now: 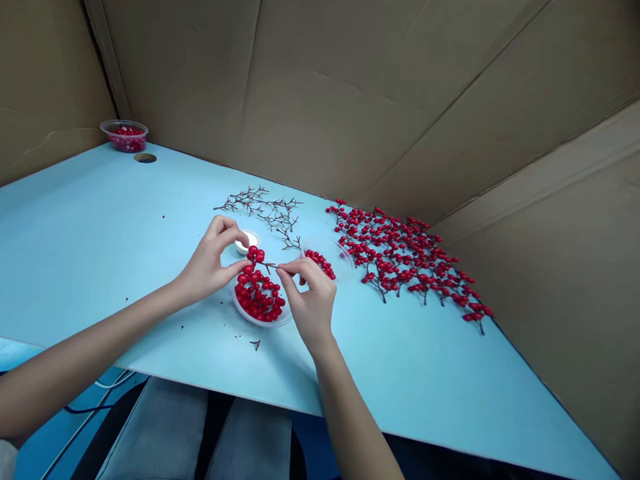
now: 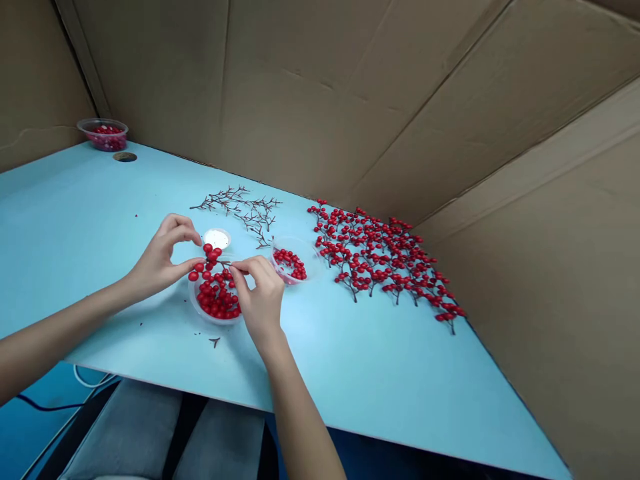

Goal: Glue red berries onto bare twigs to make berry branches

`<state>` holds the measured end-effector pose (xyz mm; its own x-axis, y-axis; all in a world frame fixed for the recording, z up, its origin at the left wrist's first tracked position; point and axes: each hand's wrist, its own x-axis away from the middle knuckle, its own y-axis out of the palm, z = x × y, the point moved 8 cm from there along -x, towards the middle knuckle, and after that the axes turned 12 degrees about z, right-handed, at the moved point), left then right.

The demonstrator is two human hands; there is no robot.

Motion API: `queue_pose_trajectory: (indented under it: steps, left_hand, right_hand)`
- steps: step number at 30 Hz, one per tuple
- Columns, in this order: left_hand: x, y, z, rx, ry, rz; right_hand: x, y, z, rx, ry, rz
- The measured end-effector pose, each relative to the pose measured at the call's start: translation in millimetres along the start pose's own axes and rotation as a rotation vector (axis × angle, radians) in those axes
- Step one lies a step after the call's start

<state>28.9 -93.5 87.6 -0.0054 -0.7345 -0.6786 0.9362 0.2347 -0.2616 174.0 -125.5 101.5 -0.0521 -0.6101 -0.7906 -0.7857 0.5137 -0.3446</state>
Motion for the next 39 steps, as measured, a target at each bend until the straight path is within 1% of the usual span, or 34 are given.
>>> queue_pose_trajectory:
  steps: [2,3,6,8,10,14,17,19,21,25,28,30,33,36,38,39]
  left_hand:
    - [2,-2.6,13,-0.214,0.182,0.022]
    - [4,-1.5,20,-0.283,0.261,0.014]
    - [12,6.1,33,-0.383,0.458,-0.051]
    - [16,10.0,38,-0.403,0.541,-0.077]
    - [17,11.2,39,-0.405,0.571,-0.080]
    - [14,9.3,37,-0.406,0.558,-0.064]
    - [11,7.5,34,-0.376,0.506,-0.070]
    - [10,7.4,30,-0.364,0.463,-0.084]
    - [9,7.6,28,-0.391,0.445,-0.085]
    - [9,7.4,28,-0.498,0.475,-0.054]
    - [7,5.3,26,-0.485,0.431,-0.042]
    - [5,3.2,22,-0.427,0.357,-0.040]
    - [3,2.5,17,-0.312,0.251,-0.059]
    - [3,3.8,14,-0.196,0.175,-0.087]
    - [3,4.3,13,-0.131,0.133,-0.100]
    - [2,4.6,13,-0.103,0.114,-0.107]
  right_hand:
    - [0,2,-2,-0.008,-0.004,-0.025]
    - [1,4,-3,-0.016,-0.008,-0.044]
    - [3,8,-9,-0.058,-0.035,-0.091]
    - [5,10,-14,-0.083,-0.058,-0.106]
    - [6,10,-19,-0.101,-0.076,-0.104]
    - [3,7,-18,-0.131,-0.075,-0.085]
    - [-2,3,-2,-0.079,-0.007,-0.071]
    - [-3,4,12,0.035,0.036,-0.102]
    - [0,11,22,0.198,0.042,-0.209]
    - [15,36,32,0.517,0.014,-0.515]
    - [22,49,30,0.615,-0.019,-0.682]
    - [25,54,30,0.637,-0.029,-0.736]
    - [26,56,33,0.652,-0.029,-0.741]
    - [25,54,35,0.613,-0.025,-0.700]
    - [22,48,32,0.529,-0.018,-0.632]
    - [19,43,29,0.471,-0.013,-0.578]
